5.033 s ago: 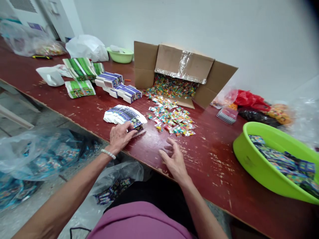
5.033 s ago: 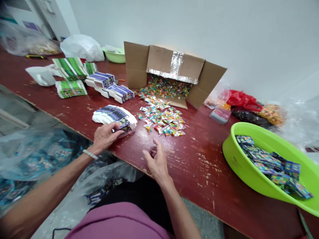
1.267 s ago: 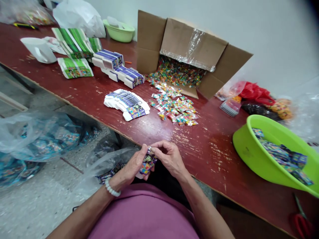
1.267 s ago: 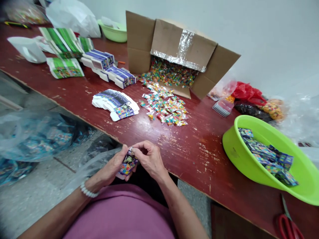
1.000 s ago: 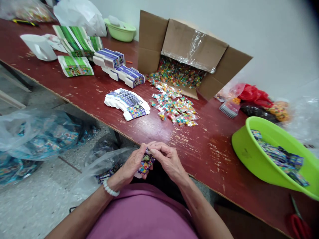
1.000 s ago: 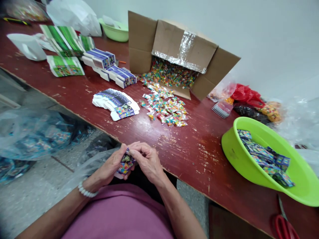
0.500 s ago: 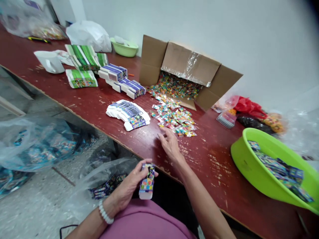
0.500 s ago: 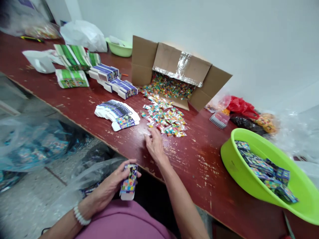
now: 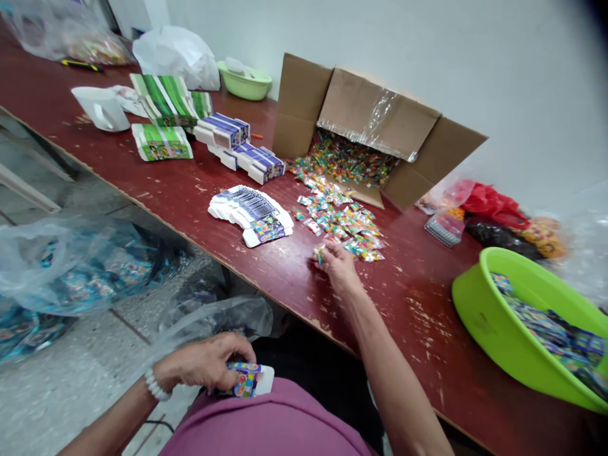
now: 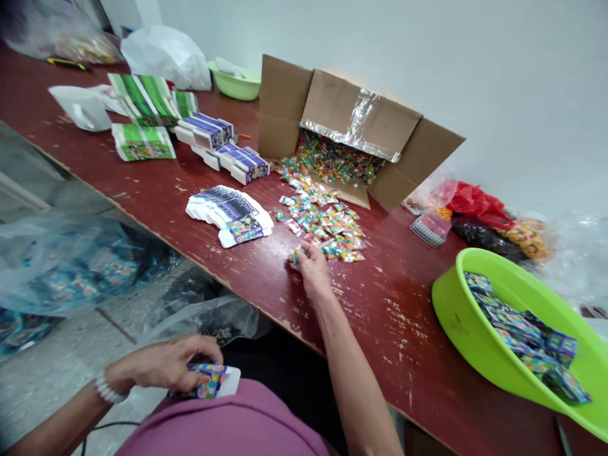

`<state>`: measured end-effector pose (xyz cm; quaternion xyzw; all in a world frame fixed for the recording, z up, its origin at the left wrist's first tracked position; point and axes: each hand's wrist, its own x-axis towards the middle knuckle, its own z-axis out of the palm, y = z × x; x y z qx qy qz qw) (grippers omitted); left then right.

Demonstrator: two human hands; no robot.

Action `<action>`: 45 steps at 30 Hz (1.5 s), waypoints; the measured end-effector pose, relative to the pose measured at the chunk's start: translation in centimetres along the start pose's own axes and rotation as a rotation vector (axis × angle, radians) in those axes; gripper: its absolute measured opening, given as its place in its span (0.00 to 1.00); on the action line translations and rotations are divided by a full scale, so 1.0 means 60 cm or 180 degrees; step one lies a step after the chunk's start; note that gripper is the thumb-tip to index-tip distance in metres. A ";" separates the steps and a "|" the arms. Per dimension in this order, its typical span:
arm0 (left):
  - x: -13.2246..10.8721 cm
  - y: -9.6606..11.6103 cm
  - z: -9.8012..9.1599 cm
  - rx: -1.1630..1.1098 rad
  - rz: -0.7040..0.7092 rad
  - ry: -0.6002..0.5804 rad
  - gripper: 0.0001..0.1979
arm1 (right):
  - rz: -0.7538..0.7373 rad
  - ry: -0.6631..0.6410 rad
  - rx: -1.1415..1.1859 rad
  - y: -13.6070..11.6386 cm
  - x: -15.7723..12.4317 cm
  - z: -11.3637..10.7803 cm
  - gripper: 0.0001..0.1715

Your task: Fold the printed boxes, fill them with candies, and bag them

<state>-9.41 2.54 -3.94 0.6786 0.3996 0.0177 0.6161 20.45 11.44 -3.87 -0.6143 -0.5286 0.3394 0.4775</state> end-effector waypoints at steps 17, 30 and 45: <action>0.041 0.094 0.069 -0.2819 0.0382 0.0502 0.21 | 0.1149 0.0132 0.2358 -0.080 -0.169 0.010 0.27; 0.044 0.113 0.102 -0.2429 0.0558 0.0591 0.22 | 0.0660 0.0503 0.1914 -0.088 -0.215 0.023 0.18; 0.050 0.127 0.097 -0.3124 0.0235 0.1084 0.24 | -0.0069 -0.0206 0.0785 -0.065 -0.260 0.000 0.12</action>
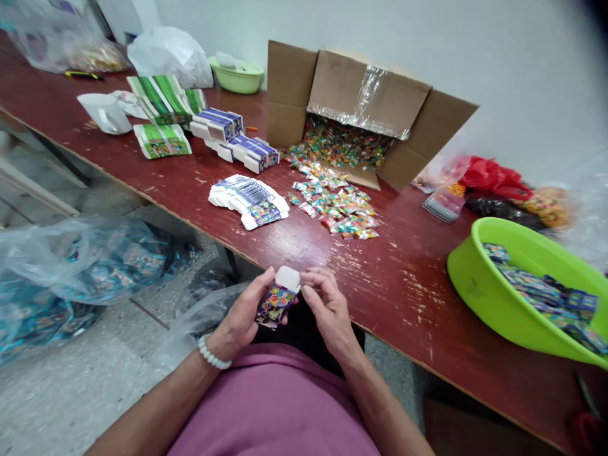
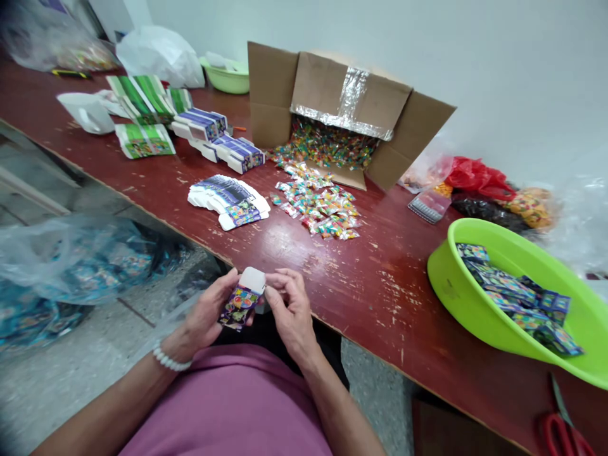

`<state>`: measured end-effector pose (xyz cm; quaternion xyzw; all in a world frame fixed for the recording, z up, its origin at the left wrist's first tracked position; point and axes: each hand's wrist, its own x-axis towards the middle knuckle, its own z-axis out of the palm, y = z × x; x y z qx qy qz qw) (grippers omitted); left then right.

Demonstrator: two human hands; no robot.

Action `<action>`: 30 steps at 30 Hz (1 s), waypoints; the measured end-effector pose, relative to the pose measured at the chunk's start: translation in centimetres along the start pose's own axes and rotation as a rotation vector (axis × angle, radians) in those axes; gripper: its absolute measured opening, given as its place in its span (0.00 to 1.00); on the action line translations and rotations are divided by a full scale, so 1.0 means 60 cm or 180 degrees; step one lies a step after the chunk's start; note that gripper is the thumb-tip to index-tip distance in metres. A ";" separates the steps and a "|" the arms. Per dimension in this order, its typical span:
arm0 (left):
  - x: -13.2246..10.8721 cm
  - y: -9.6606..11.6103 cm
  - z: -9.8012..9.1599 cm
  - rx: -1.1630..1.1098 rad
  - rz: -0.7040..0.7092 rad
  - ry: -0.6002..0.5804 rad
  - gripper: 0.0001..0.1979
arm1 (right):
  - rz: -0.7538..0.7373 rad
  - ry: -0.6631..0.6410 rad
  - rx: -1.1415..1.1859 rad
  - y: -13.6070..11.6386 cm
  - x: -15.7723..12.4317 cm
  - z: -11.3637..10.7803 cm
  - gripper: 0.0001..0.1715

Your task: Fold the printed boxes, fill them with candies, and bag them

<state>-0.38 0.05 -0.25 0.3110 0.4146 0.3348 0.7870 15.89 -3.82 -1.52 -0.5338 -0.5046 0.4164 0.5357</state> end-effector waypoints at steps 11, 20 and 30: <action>-0.010 -0.001 0.009 0.0128 0.0392 -0.0028 0.17 | 0.1097 -0.0768 0.1705 -0.006 0.020 0.007 0.19; 0.004 0.008 0.014 -0.0770 -0.0506 -0.0287 0.20 | -0.0263 -0.0316 0.0077 -0.016 0.024 0.012 0.09; 0.009 -0.007 0.007 -0.0644 -0.0267 0.0052 0.24 | 0.0345 -0.0474 0.0133 -0.008 0.030 0.018 0.10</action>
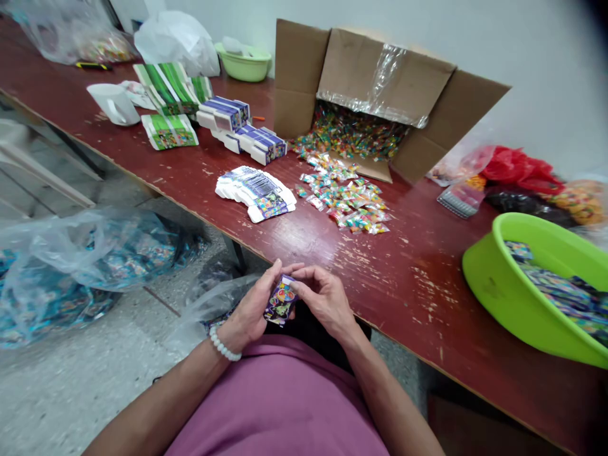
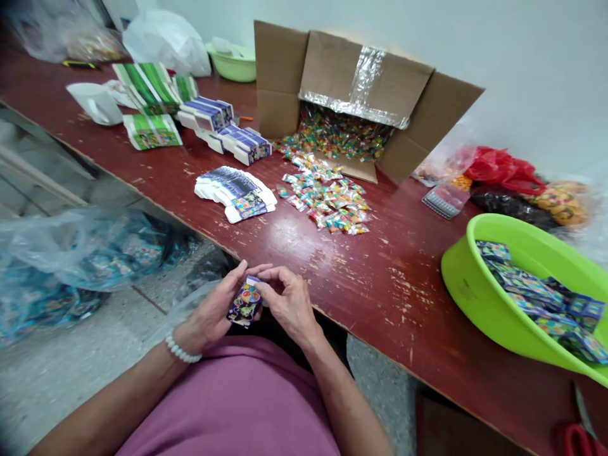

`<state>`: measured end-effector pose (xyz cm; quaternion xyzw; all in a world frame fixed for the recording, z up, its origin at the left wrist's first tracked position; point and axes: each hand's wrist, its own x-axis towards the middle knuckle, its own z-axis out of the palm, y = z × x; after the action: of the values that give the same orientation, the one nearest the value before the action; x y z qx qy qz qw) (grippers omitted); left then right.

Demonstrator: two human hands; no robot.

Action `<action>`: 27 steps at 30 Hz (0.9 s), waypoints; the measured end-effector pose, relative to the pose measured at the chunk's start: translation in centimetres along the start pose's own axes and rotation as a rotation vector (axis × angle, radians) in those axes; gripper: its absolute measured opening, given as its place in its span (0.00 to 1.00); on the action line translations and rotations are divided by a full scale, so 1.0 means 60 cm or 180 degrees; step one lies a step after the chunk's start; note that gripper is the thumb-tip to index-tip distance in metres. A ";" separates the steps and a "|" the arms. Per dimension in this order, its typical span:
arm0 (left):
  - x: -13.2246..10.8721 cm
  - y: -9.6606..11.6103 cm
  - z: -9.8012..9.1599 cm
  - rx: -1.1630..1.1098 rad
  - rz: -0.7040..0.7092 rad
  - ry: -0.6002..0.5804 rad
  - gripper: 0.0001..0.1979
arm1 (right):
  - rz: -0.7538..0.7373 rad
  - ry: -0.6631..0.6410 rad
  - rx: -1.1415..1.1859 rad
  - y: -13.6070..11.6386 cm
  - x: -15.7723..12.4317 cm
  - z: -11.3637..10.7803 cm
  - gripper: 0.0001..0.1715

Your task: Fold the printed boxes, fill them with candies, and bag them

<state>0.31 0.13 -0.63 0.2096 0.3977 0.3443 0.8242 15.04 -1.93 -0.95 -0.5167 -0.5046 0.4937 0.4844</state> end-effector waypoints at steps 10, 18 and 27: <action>-0.004 0.016 -0.009 -0.0164 -0.0182 0.0008 0.20 | -0.0501 -0.0341 -0.0223 -0.007 0.000 0.003 0.08; 0.007 0.023 -0.087 0.0668 0.0931 0.0750 0.22 | -0.0131 -0.0546 -0.0187 0.030 0.001 0.026 0.22; 0.006 0.037 -0.251 0.1989 0.1725 0.2043 0.21 | 0.0041 0.0383 0.0076 -0.003 -0.012 -0.025 0.15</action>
<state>-12.45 2.97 -8.44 0.4249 0.6455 0.4570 0.4404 16.55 -2.67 -0.68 -0.5429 -0.4653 0.4709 0.5168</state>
